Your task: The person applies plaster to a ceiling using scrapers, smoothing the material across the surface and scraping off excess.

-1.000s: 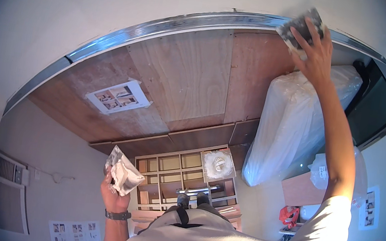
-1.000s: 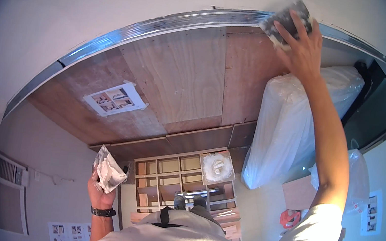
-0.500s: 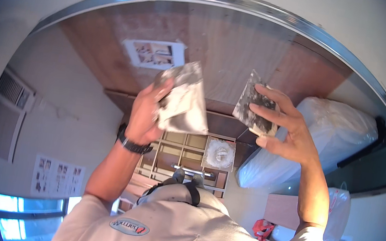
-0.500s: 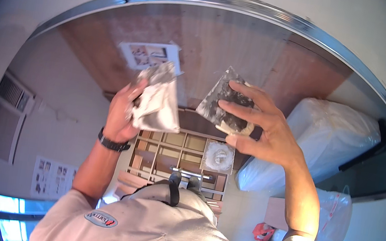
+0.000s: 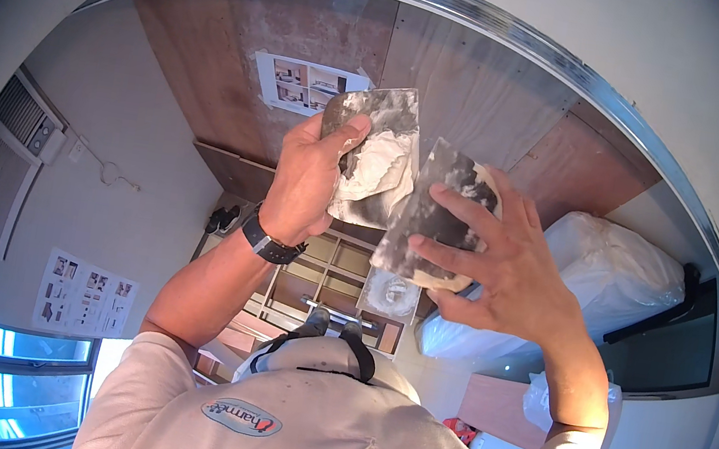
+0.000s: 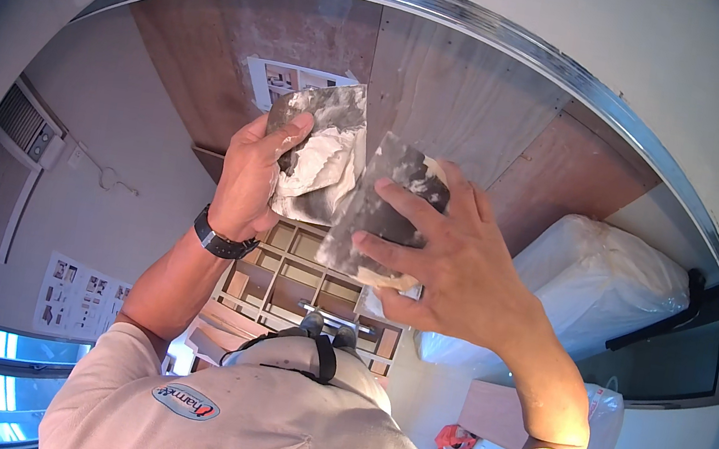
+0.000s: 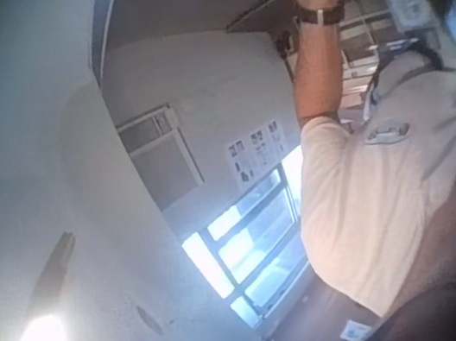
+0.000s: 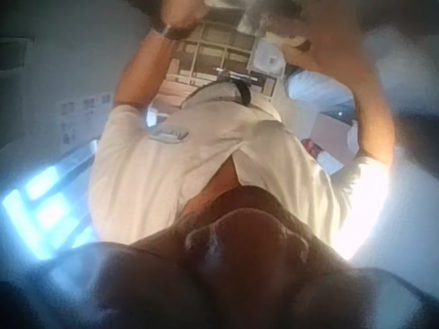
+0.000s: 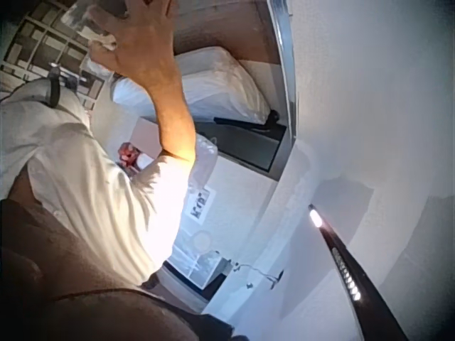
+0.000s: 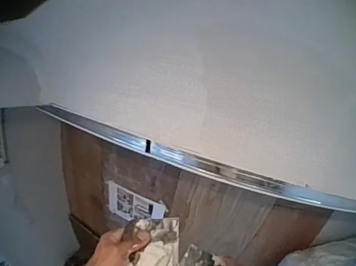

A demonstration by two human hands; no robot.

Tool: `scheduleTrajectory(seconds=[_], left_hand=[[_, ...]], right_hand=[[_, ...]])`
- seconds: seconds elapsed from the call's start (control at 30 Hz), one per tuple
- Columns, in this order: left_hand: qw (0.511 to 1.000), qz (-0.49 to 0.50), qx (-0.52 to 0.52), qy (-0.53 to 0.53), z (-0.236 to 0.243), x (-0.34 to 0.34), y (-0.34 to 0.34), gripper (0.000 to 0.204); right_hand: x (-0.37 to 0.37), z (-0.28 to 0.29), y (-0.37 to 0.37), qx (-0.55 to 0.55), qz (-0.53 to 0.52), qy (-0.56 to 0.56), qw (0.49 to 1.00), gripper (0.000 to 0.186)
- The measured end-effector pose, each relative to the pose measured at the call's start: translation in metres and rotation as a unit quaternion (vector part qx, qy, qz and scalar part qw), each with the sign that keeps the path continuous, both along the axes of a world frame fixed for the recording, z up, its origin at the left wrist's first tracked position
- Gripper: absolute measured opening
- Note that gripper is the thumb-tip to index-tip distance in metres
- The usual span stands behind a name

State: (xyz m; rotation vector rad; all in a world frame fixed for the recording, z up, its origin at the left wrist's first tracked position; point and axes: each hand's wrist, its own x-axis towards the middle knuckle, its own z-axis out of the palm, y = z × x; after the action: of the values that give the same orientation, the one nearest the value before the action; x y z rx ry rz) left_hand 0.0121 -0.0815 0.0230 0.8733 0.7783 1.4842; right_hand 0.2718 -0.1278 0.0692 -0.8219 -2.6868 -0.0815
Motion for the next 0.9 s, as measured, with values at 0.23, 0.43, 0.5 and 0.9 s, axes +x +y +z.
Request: scheduleTrajectory(seconds=[0.23,0.43,0.5,0.9], left_hand=[[0.998,-0.007,0.006,0.054,0.009,-0.001,0.0,0.023],[0.999,-0.016,-0.009,0.041,0.019,-0.027,-0.002,0.024],[0.999,0.048,-0.016,0.021,0.026,-0.033,-0.008,0.027],[0.987,0.102,-0.032,-0.117,-0.068,-0.095,-0.018,0.03]], right_hand=[[0.008,0.025,0.013,0.028,0.011,0.03,0.999,0.049],[-0.014,0.034,0.014,-0.016,0.041,-0.022,0.999,0.054],[-0.002,0.025,0.021,-0.07,0.051,0.009,0.996,0.056],[-0.024,-0.055,0.017,-0.61,0.164,0.658,0.41,0.099]])
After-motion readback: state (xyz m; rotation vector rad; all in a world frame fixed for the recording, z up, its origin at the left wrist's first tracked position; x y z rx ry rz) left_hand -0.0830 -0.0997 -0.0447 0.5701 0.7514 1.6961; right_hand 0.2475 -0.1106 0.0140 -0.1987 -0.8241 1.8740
